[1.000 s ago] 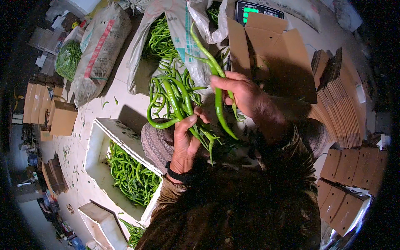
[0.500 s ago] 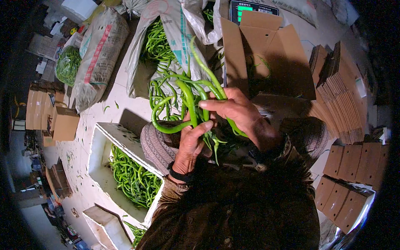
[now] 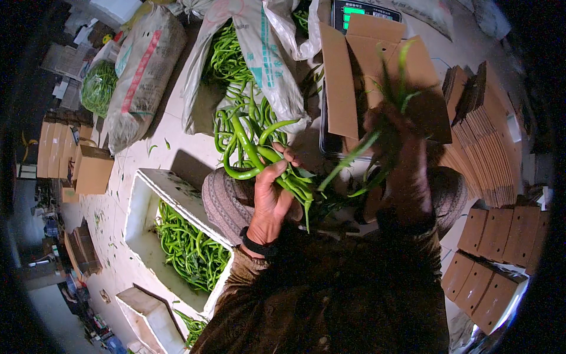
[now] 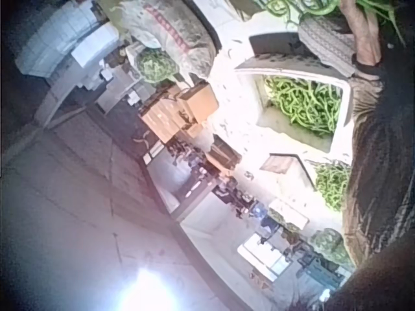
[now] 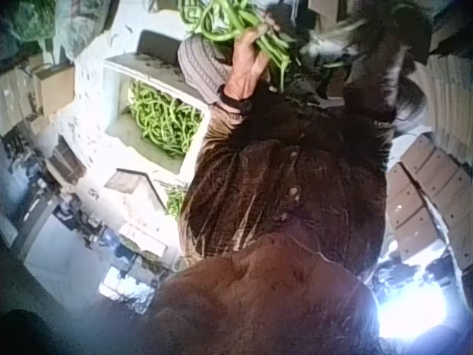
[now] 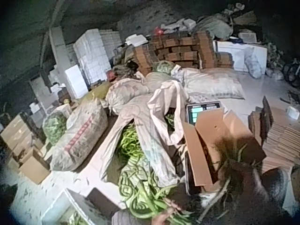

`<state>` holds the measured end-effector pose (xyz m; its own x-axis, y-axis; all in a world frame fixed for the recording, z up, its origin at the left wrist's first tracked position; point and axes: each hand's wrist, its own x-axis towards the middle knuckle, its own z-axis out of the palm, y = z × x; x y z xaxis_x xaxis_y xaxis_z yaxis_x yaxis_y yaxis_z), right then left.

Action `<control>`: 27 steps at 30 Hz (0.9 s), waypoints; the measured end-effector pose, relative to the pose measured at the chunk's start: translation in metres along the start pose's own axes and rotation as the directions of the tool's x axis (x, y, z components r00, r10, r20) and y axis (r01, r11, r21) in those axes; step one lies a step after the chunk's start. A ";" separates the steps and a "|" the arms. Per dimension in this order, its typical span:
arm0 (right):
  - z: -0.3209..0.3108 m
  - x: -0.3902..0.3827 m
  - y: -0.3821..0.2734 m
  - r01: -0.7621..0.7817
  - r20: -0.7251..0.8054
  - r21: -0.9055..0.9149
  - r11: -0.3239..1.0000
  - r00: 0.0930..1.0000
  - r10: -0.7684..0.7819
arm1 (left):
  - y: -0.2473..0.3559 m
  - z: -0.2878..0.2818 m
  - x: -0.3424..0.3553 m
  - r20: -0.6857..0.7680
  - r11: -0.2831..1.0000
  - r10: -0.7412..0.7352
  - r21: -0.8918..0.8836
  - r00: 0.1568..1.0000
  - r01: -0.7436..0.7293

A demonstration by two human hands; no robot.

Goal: Packing green peppers into cardboard boxes using bubble wrap and a scale.

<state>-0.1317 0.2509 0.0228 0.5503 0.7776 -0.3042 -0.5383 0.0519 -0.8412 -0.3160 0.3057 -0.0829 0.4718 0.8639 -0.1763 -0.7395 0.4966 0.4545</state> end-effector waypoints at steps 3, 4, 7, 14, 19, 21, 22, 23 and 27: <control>-0.027 0.014 -0.009 0.051 0.046 0.066 0.997 0.998 -0.054 | 0.001 0.011 -0.003 -0.049 0.956 0.020 0.294 0.999 -0.004; -0.024 0.007 -0.008 0.023 0.117 -0.073 0.997 0.993 -0.014 | -0.001 0.009 -0.002 -0.082 0.937 0.034 0.348 0.996 -0.003; -0.012 0.001 0.000 0.609 0.612 -0.553 0.569 0.760 -0.218 | -0.007 0.008 0.000 -0.074 0.839 0.152 0.537 0.986 -0.089; 0.015 -0.008 0.076 0.277 0.440 -0.600 0.750 0.898 0.020 | -0.034 -0.016 -0.002 0.199 0.463 0.323 0.819 0.925 -0.337; 0.016 0.000 0.093 0.263 0.344 -0.637 0.725 0.938 -0.039 | -0.035 -0.016 0.000 0.334 -0.005 0.458 0.928 0.824 -0.373; 0.014 0.005 0.092 0.344 0.393 -0.595 0.727 0.913 -0.111 | -0.032 -0.013 -0.005 0.162 0.292 0.344 0.918 0.925 -0.270; 0.015 0.004 0.088 0.323 0.399 -0.584 0.745 0.913 -0.083 | -0.029 -0.014 -0.005 0.276 0.102 0.362 0.938 0.890 -0.333; 0.017 0.003 0.084 0.300 0.404 -0.573 0.763 0.913 -0.056 | -0.027 -0.014 -0.005 0.390 -0.091 0.356 0.919 0.849 -0.383; 0.026 -0.023 0.074 0.430 0.407 -0.723 0.541 0.898 -0.168 | -0.029 -0.009 -0.004 0.390 0.039 0.490 0.884 0.779 -0.467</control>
<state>-0.2004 0.2534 -0.0206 0.3246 0.9445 0.0506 0.4071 -0.0912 -0.9088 -0.3006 0.2887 -0.1031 0.1923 0.8842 0.4258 0.1751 -0.4578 0.8716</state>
